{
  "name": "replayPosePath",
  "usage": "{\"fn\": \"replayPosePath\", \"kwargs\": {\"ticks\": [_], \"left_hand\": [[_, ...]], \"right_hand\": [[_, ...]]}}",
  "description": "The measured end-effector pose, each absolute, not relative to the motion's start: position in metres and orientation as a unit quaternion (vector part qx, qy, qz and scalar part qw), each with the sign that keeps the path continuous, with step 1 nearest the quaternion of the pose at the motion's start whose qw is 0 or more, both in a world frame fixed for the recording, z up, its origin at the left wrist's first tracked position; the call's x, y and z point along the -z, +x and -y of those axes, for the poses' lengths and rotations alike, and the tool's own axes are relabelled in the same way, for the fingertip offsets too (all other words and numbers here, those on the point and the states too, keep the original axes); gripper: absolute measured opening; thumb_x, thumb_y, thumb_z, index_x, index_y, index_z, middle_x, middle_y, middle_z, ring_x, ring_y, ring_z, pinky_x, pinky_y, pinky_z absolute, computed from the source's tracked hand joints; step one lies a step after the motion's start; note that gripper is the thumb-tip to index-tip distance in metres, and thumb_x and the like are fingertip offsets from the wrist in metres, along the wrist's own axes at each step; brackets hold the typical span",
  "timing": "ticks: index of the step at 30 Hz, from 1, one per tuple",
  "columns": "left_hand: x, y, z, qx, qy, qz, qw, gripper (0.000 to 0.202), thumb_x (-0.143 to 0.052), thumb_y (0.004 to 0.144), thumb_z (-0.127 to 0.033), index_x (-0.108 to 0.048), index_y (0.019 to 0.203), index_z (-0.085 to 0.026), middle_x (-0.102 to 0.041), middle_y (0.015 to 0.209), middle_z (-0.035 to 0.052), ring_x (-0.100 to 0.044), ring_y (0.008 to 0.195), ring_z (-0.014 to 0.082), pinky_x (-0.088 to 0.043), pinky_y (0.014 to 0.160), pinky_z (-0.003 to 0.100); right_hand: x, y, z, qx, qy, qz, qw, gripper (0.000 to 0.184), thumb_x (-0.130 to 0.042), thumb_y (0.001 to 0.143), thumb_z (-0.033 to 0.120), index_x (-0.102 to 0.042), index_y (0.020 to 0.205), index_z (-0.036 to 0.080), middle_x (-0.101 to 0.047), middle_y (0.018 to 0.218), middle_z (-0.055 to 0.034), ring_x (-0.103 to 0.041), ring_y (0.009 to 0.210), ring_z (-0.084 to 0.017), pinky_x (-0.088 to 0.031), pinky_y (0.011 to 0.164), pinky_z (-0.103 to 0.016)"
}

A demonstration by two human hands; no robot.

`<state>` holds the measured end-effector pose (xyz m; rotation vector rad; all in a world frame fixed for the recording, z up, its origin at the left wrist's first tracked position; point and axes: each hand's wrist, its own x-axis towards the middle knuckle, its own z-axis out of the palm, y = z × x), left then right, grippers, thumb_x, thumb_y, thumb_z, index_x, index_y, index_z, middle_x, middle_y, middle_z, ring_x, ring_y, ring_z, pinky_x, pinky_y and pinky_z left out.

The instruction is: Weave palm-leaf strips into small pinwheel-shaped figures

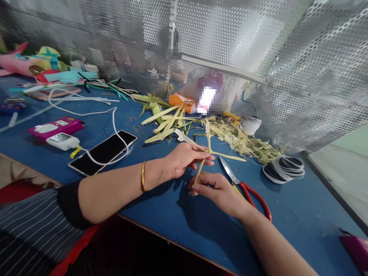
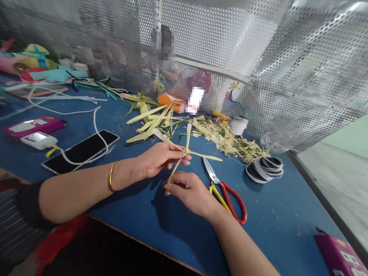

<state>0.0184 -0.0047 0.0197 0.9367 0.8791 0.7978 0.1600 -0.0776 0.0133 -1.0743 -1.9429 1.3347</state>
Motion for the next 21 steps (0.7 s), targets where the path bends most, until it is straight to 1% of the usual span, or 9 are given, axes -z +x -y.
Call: {"fn": "replayPosePath", "kwargs": {"ticks": [2,4,6,7,8,10,13,17,21], "left_hand": [[-0.020,0.017,0.004,-0.359,0.444,-0.397,0.719,0.002,-0.068,0.078,-0.010,-0.069,0.080,-0.011,-0.073,0.088,0.0117,-0.068,0.074,0.0136,-0.026,0.044,0.019],[-0.022,0.016,0.003,-0.349,0.471,-0.398,0.706,0.003,-0.070,0.074,-0.011,-0.070,0.077,-0.012,-0.072,0.083,0.0095,-0.065,0.070,0.0115,-0.023,0.043,0.020],[-0.024,0.015,0.003,-0.339,0.493,-0.404,0.692,0.004,-0.071,0.071,-0.011,-0.071,0.076,-0.012,-0.069,0.078,0.0069,-0.061,0.065,0.0094,-0.018,0.042,0.021],[-0.025,0.014,0.003,-0.335,0.500,-0.406,0.688,0.006,-0.071,0.070,-0.012,-0.072,0.075,-0.012,-0.068,0.077,0.0059,-0.059,0.063,0.0085,-0.017,0.042,0.021],[-0.026,0.014,0.004,-0.333,0.503,-0.407,0.686,0.008,-0.071,0.069,-0.013,-0.072,0.076,-0.013,-0.068,0.077,0.0051,-0.057,0.062,0.0078,-0.016,0.043,0.022],[-0.028,0.014,0.006,-0.333,0.505,-0.411,0.682,0.013,-0.073,0.066,-0.016,-0.073,0.079,-0.013,-0.066,0.075,0.0034,-0.052,0.059,0.0068,-0.016,0.043,0.022],[-0.027,0.016,0.008,-0.355,0.514,-0.432,0.651,0.016,-0.076,0.067,-0.019,-0.073,0.081,-0.014,-0.061,0.066,0.0008,-0.045,0.055,0.0064,-0.021,0.045,0.022],[-0.020,0.019,0.009,-0.382,0.533,-0.440,0.614,0.007,-0.075,0.069,-0.014,-0.071,0.075,-0.012,-0.062,0.063,0.0001,-0.044,0.054,0.0058,-0.030,0.048,0.022],[-0.012,0.023,0.006,-0.400,0.523,-0.453,0.601,0.006,-0.076,0.066,-0.012,-0.071,0.068,-0.012,-0.065,0.067,0.0009,-0.043,0.053,0.0055,-0.035,0.051,0.022]], "right_hand": [[-0.016,0.164,0.078,-0.384,-0.418,0.768,0.297,0.031,-0.055,0.091,0.037,-0.066,0.067,0.021,-0.064,0.071,-0.0027,-0.058,0.068,-0.017,-0.044,0.067,-0.028],[-0.018,0.170,0.076,-0.218,-0.468,0.773,0.369,0.032,-0.054,0.092,0.035,-0.062,0.064,0.022,-0.061,0.069,-0.0030,-0.056,0.068,-0.018,-0.042,0.067,-0.030],[-0.019,0.179,0.070,-0.051,-0.532,0.727,0.432,0.024,-0.056,0.090,0.036,-0.063,0.071,0.023,-0.064,0.078,-0.0053,-0.058,0.077,-0.021,-0.041,0.073,-0.032],[-0.019,0.183,0.067,0.001,-0.560,0.703,0.440,0.019,-0.057,0.088,0.037,-0.065,0.077,0.023,-0.066,0.085,-0.0066,-0.058,0.083,-0.023,-0.040,0.075,-0.033],[-0.018,0.186,0.063,0.015,-0.581,0.690,0.431,0.017,-0.058,0.087,0.038,-0.066,0.082,0.023,-0.067,0.089,-0.0072,-0.059,0.085,-0.024,-0.040,0.075,-0.034],[-0.013,0.190,0.058,-0.063,-0.597,0.693,0.398,0.021,-0.055,0.088,0.039,-0.066,0.080,0.023,-0.068,0.082,-0.0049,-0.058,0.075,-0.021,-0.039,0.069,-0.031],[-0.007,0.186,0.055,-0.192,-0.590,0.689,0.375,0.031,-0.051,0.090,0.040,-0.060,0.067,0.022,-0.063,0.063,-0.0002,-0.053,0.061,-0.016,-0.037,0.062,-0.028],[-0.002,0.176,0.058,-0.227,-0.584,0.677,0.385,0.031,-0.054,0.088,0.041,-0.057,0.063,0.022,-0.058,0.058,0.0020,-0.048,0.057,-0.014,-0.034,0.058,-0.027],[-0.004,0.175,0.061,-0.278,-0.570,0.663,0.398,0.034,-0.057,0.085,0.041,-0.055,0.058,0.021,-0.054,0.053,0.0031,-0.046,0.054,-0.014,-0.033,0.057,-0.027]]}}
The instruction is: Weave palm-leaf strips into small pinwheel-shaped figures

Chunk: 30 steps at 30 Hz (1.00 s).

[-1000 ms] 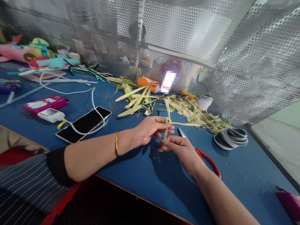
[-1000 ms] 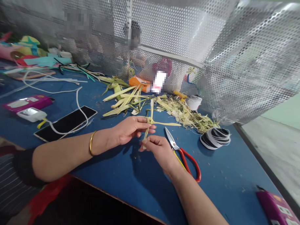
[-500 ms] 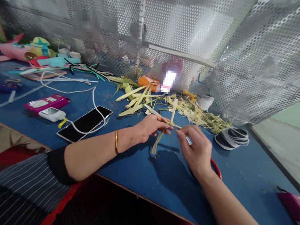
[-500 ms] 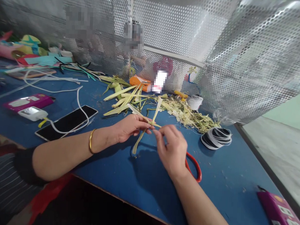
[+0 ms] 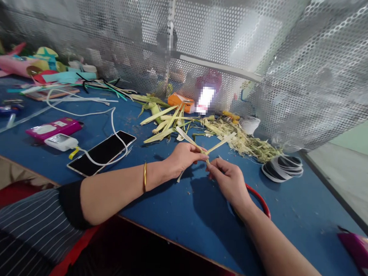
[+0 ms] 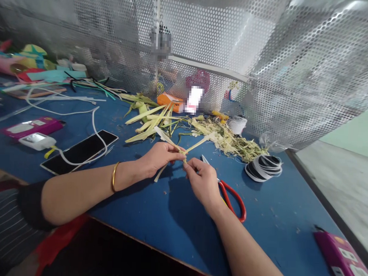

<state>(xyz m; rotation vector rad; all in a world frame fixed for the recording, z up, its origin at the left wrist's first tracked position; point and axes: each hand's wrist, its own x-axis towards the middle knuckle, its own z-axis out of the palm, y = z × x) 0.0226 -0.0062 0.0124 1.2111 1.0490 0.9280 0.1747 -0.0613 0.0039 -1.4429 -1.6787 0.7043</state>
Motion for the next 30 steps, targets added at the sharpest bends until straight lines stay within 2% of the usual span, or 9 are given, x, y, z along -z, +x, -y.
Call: {"fn": "replayPosePath", "kwargs": {"ticks": [5,8,12,16,19,21,24,27,30], "left_hand": [[-0.009,0.023,0.001,-0.426,0.503,-0.436,0.612,0.007,-0.077,0.065,-0.009,-0.070,0.063,-0.012,-0.071,0.088,0.0054,-0.048,0.058,0.0054,-0.041,0.056,0.023],[-0.011,0.021,0.000,-0.419,0.494,-0.436,0.625,0.007,-0.075,0.067,-0.009,-0.070,0.064,-0.012,-0.070,0.082,0.0043,-0.050,0.057,0.0057,-0.042,0.057,0.023],[-0.014,0.016,0.003,-0.343,0.522,-0.423,0.656,0.005,-0.072,0.070,-0.013,-0.072,0.075,-0.013,-0.062,0.063,-0.0006,-0.050,0.052,0.0072,-0.039,0.053,0.024],[-0.015,0.015,0.008,-0.280,0.561,-0.398,0.669,0.017,-0.075,0.068,-0.027,-0.072,0.078,-0.014,-0.060,0.061,-0.0015,-0.049,0.052,0.0080,-0.029,0.046,0.022],[-0.015,0.017,0.012,-0.280,0.558,-0.407,0.666,0.022,-0.077,0.067,-0.035,-0.070,0.072,-0.014,-0.062,0.062,-0.0010,-0.041,0.048,0.0058,-0.024,0.045,0.022],[-0.015,0.019,0.014,-0.288,0.562,-0.422,0.650,0.017,-0.076,0.068,-0.031,-0.071,0.068,-0.014,-0.061,0.059,-0.0014,-0.038,0.046,0.0053,-0.025,0.046,0.023],[-0.016,0.020,0.016,-0.275,0.584,-0.419,0.638,0.011,-0.073,0.069,-0.023,-0.071,0.063,-0.014,-0.058,0.053,-0.0018,-0.041,0.047,0.0068,-0.029,0.049,0.023],[-0.017,0.020,0.017,-0.264,0.607,-0.402,0.633,0.009,-0.073,0.068,-0.021,-0.072,0.061,-0.015,-0.057,0.051,-0.0020,-0.044,0.049,0.0083,-0.031,0.050,0.023],[-0.019,0.018,0.017,-0.252,0.615,-0.401,0.630,0.008,-0.074,0.067,-0.022,-0.073,0.063,-0.015,-0.060,0.054,-0.0014,-0.048,0.053,0.0092,-0.035,0.054,0.024]], "right_hand": [[-0.011,0.180,0.063,-0.338,-0.546,0.658,0.394,0.032,-0.061,0.082,0.042,-0.060,0.058,0.021,-0.057,0.054,0.0022,-0.049,0.057,-0.014,-0.035,0.058,-0.026],[-0.011,0.184,0.059,-0.390,-0.537,0.648,0.373,0.034,-0.062,0.082,0.048,-0.065,0.062,0.020,-0.061,0.058,0.0004,-0.051,0.058,-0.014,-0.037,0.058,-0.026],[-0.008,0.185,0.052,-0.441,-0.539,0.539,0.473,0.035,-0.072,0.073,0.054,-0.069,0.073,0.019,-0.063,0.067,-0.0003,-0.056,0.063,-0.014,-0.044,0.065,-0.027],[-0.006,0.180,0.052,-0.469,-0.519,0.457,0.550,0.031,-0.079,0.068,0.047,-0.068,0.072,0.018,-0.059,0.064,0.0017,-0.052,0.056,-0.011,-0.044,0.060,-0.026],[-0.005,0.176,0.054,-0.454,-0.516,0.466,0.557,0.029,-0.077,0.070,0.044,-0.066,0.064,0.018,-0.060,0.065,0.0000,-0.052,0.056,-0.012,-0.043,0.059,-0.027],[-0.004,0.174,0.055,-0.421,-0.521,0.493,0.554,0.030,-0.075,0.073,0.043,-0.065,0.058,0.018,-0.060,0.067,-0.0012,-0.053,0.059,-0.013,-0.043,0.060,-0.028],[-0.002,0.172,0.055,-0.380,-0.529,0.521,0.552,0.034,-0.071,0.076,0.041,-0.060,0.052,0.019,-0.058,0.064,-0.0014,-0.051,0.059,-0.014,-0.041,0.059,-0.028],[0.003,0.174,0.051,-0.365,-0.539,0.524,0.550,0.034,-0.069,0.076,0.042,-0.058,0.053,0.020,-0.056,0.060,-0.0005,-0.049,0.055,-0.014,-0.039,0.057,-0.029],[0.006,0.184,0.046,-0.344,-0.574,0.514,0.536,0.031,-0.066,0.076,0.047,-0.062,0.066,0.018,-0.057,0.060,-0.0002,-0.050,0.056,-0.015,-0.042,0.059,-0.031]]}}
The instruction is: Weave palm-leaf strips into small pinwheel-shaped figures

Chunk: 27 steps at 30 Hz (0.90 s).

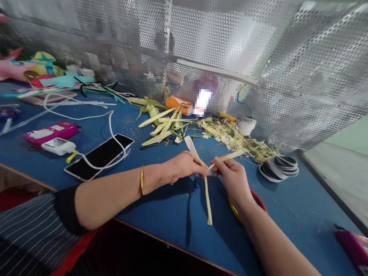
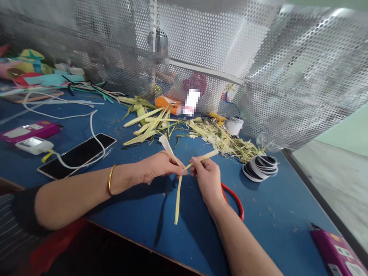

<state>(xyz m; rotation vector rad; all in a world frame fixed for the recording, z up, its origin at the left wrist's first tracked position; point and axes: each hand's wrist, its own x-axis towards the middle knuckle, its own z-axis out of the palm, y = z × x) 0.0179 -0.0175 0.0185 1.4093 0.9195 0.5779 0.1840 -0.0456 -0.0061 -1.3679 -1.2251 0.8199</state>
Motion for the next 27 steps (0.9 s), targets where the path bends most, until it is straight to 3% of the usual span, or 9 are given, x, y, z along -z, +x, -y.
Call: {"fn": "replayPosePath", "kwargs": {"ticks": [2,4,6,9,14,21,27], "left_hand": [[-0.020,0.017,0.018,-0.249,0.623,-0.403,0.622,0.009,-0.074,0.068,-0.023,-0.073,0.063,-0.015,-0.063,0.058,-0.0001,-0.052,0.057,0.0102,-0.038,0.059,0.024],[-0.020,0.017,0.019,-0.245,0.640,-0.404,0.606,0.012,-0.073,0.069,-0.025,-0.073,0.063,-0.015,-0.066,0.062,0.0018,-0.056,0.062,0.0121,-0.041,0.065,0.025],[-0.019,0.018,0.020,-0.240,0.660,-0.396,0.592,0.016,-0.070,0.072,-0.028,-0.073,0.062,-0.015,-0.069,0.065,0.0030,-0.060,0.068,0.0142,-0.042,0.071,0.027],[-0.017,0.020,0.023,-0.224,0.698,-0.370,0.572,0.022,-0.065,0.075,-0.027,-0.071,0.057,-0.016,-0.069,0.064,0.0025,-0.060,0.069,0.0152,-0.042,0.071,0.027],[-0.017,0.021,0.028,-0.194,0.724,-0.358,0.557,0.026,-0.066,0.075,-0.032,-0.070,0.055,-0.016,-0.065,0.058,0.0011,-0.054,0.061,0.0132,-0.037,0.063,0.026],[-0.015,0.018,0.028,-0.181,0.747,-0.304,0.563,0.028,-0.068,0.076,-0.039,-0.073,0.061,-0.017,-0.063,0.057,0.0001,-0.042,0.052,0.0094,-0.027,0.053,0.025],[-0.018,0.021,0.030,-0.149,0.720,-0.276,0.618,0.021,-0.071,0.073,-0.031,-0.072,0.056,-0.018,-0.067,0.060,0.0017,-0.057,0.065,0.0132,-0.038,0.066,0.025]], "right_hand": [[0.003,0.193,0.044,-0.235,-0.619,0.507,0.552,0.034,-0.067,0.075,0.048,-0.066,0.088,0.017,-0.062,0.073,-0.0032,-0.057,0.067,-0.020,-0.046,0.066,-0.035],[-0.004,0.198,0.046,-0.050,-0.634,0.529,0.562,0.047,-0.070,0.074,0.045,-0.063,0.112,0.018,-0.064,0.100,-0.0095,-0.060,0.093,-0.026,-0.047,0.081,-0.041],[-0.013,0.197,0.051,0.032,-0.590,0.617,0.520,0.040,-0.067,0.079,0.041,-0.065,0.115,0.022,-0.062,0.115,-0.0118,-0.056,0.110,-0.029,-0.044,0.091,-0.045],[-0.020,0.187,0.061,-0.095,-0.510,0.732,0.442,0.016,-0.063,0.085,0.035,-0.072,0.091,0.024,-0.069,0.096,-0.0066,-0.063,0.094,-0.024,-0.046,0.085,-0.039],[-0.016,0.175,0.064,-0.297,-0.533,0.644,0.462,0.018,-0.067,0.079,0.033,-0.064,0.068,0.019,-0.061,0.066,0.0001,-0.055,0.061,-0.014,-0.042,0.058,-0.027],[-0.014,0.176,0.061,-0.340,-0.553,0.536,0.539,0.023,-0.069,0.074,0.035,-0.056,0.062,0.019,-0.050,0.050,0.0056,-0.043,0.048,-0.010,-0.033,0.049,-0.024],[-0.012,0.166,0.064,-0.333,-0.546,0.534,0.553,0.024,-0.067,0.076,0.032,-0.053,0.060,0.020,-0.050,0.048,0.0062,-0.044,0.045,-0.010,-0.034,0.050,-0.024]]}}
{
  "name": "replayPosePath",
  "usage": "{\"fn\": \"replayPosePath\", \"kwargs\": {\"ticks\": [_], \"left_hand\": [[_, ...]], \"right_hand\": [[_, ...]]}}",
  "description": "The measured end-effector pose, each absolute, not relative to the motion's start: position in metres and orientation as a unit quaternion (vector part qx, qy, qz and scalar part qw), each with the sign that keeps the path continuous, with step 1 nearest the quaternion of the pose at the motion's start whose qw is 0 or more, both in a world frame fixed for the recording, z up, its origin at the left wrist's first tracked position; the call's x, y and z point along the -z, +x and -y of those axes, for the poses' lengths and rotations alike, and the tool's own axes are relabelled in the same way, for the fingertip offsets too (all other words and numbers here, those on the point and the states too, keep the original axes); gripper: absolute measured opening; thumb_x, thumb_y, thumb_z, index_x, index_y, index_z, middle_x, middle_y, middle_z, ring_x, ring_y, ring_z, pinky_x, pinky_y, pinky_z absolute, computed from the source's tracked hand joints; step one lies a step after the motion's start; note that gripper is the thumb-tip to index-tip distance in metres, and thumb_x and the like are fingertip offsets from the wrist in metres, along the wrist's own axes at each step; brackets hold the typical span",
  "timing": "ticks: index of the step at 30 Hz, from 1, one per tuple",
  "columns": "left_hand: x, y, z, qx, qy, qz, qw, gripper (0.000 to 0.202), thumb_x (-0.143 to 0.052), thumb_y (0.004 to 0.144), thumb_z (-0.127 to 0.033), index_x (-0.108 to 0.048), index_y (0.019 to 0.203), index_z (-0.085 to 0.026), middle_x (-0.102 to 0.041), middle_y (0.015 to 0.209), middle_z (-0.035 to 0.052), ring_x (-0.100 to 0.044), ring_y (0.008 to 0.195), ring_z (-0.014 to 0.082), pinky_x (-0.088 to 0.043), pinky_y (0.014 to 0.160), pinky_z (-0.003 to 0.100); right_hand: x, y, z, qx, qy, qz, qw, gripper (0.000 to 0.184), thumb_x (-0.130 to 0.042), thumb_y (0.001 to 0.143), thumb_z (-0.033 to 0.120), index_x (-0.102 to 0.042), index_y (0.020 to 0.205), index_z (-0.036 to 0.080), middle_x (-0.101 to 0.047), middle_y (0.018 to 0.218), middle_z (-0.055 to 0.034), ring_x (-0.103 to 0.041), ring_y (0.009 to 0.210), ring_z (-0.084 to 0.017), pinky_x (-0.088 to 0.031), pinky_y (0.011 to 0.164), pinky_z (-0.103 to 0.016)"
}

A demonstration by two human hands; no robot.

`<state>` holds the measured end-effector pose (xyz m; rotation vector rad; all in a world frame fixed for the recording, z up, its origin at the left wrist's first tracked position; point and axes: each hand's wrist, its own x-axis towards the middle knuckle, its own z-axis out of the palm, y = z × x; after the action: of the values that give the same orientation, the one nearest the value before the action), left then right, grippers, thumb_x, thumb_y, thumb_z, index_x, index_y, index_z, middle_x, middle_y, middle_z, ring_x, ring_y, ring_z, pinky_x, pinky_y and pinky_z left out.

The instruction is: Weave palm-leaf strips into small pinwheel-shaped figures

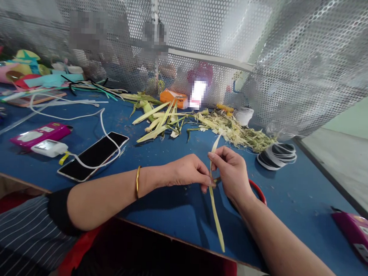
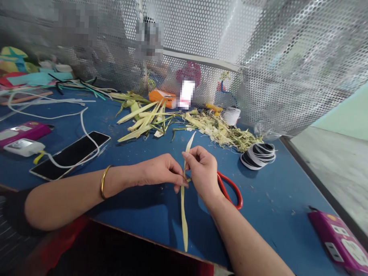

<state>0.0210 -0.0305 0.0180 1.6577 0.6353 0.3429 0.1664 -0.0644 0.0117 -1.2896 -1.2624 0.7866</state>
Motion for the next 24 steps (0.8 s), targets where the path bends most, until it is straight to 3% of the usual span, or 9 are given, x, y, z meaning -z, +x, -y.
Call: {"fn": "replayPosePath", "kwargs": {"ticks": [3,8,11,13,15,19,24], "left_hand": [[-0.020,0.021,0.031,-0.144,0.706,-0.309,0.620,0.022,-0.073,0.071,-0.031,-0.070,0.055,-0.017,-0.065,0.057,0.0012,-0.053,0.060,0.0111,-0.035,0.061,0.024],[-0.024,0.017,0.024,-0.200,0.616,-0.333,0.685,0.021,-0.068,0.075,-0.034,-0.071,0.071,-0.015,-0.067,0.067,0.0022,-0.036,0.047,0.0055,-0.021,0.048,0.024],[-0.028,0.016,0.019,-0.232,0.572,-0.346,0.707,0.029,-0.062,0.082,-0.039,-0.072,0.080,-0.012,-0.068,0.072,0.0045,-0.032,0.045,0.0044,-0.016,0.046,0.025],[-0.029,0.016,0.018,-0.250,0.555,-0.359,0.708,0.033,-0.058,0.084,-0.041,-0.073,0.086,-0.011,-0.067,0.074,0.0052,-0.033,0.045,0.0045,-0.015,0.045,0.025],[-0.029,0.016,0.018,-0.259,0.551,-0.364,0.705,0.035,-0.056,0.086,-0.042,-0.073,0.089,-0.011,-0.068,0.076,0.0056,-0.036,0.046,0.0048,-0.016,0.045,0.024],[-0.026,0.017,0.019,-0.257,0.553,-0.369,0.702,0.035,-0.059,0.084,-0.045,-0.070,0.080,-0.012,-0.068,0.076,0.0050,-0.044,0.047,0.0052,-0.023,0.043,0.023],[-0.020,0.018,0.020,-0.238,0.587,-0.364,0.683,0.028,-0.071,0.074,-0.042,-0.067,0.073,-0.014,-0.064,0.063,-0.0006,-0.045,0.044,0.0048,-0.025,0.040,0.020]], "right_hand": [[-0.010,0.169,0.063,-0.308,-0.549,0.554,0.545,0.023,-0.065,0.079,0.034,-0.055,0.063,0.020,-0.053,0.051,0.0052,-0.047,0.049,-0.011,-0.037,0.053,-0.025],[-0.010,0.188,0.053,-0.185,-0.560,0.549,0.592,0.022,-0.061,0.084,0.039,-0.067,0.090,0.019,-0.065,0.082,-0.0019,-0.059,0.076,-0.017,-0.045,0.072,-0.031],[-0.010,0.196,0.048,-0.102,-0.579,0.483,0.648,0.023,-0.065,0.081,0.041,-0.065,0.080,0.019,-0.059,0.075,0.0004,-0.054,0.072,-0.015,-0.043,0.069,-0.029],[-0.011,0.195,0.047,-0.148,-0.580,0.418,0.684,0.028,-0.071,0.074,0.046,-0.062,0.077,0.019,-0.055,0.071,0.0023,-0.052,0.067,-0.013,-0.042,0.063,-0.027],[-0.012,0.192,0.047,-0.282,-0.576,0.352,0.681,0.039,-0.077,0.065,0.051,-0.060,0.077,0.019,-0.054,0.069,0.0033,-0.050,0.060,-0.012,-0.040,0.056,-0.025],[-0.014,0.183,0.053,-0.512,-0.518,0.367,0.579,0.041,-0.082,0.059,0.050,-0.064,0.076,0.017,-0.051,0.059,0.0046,-0.043,0.050,-0.009,-0.037,0.049,-0.025],[-0.014,0.178,0.058,-0.503,-0.505,0.426,0.557,0.033,-0.081,0.063,0.045,-0.067,0.069,0.015,-0.056,0.054,0.0024,-0.047,0.050,-0.009,-0.039,0.051,-0.024]]}}
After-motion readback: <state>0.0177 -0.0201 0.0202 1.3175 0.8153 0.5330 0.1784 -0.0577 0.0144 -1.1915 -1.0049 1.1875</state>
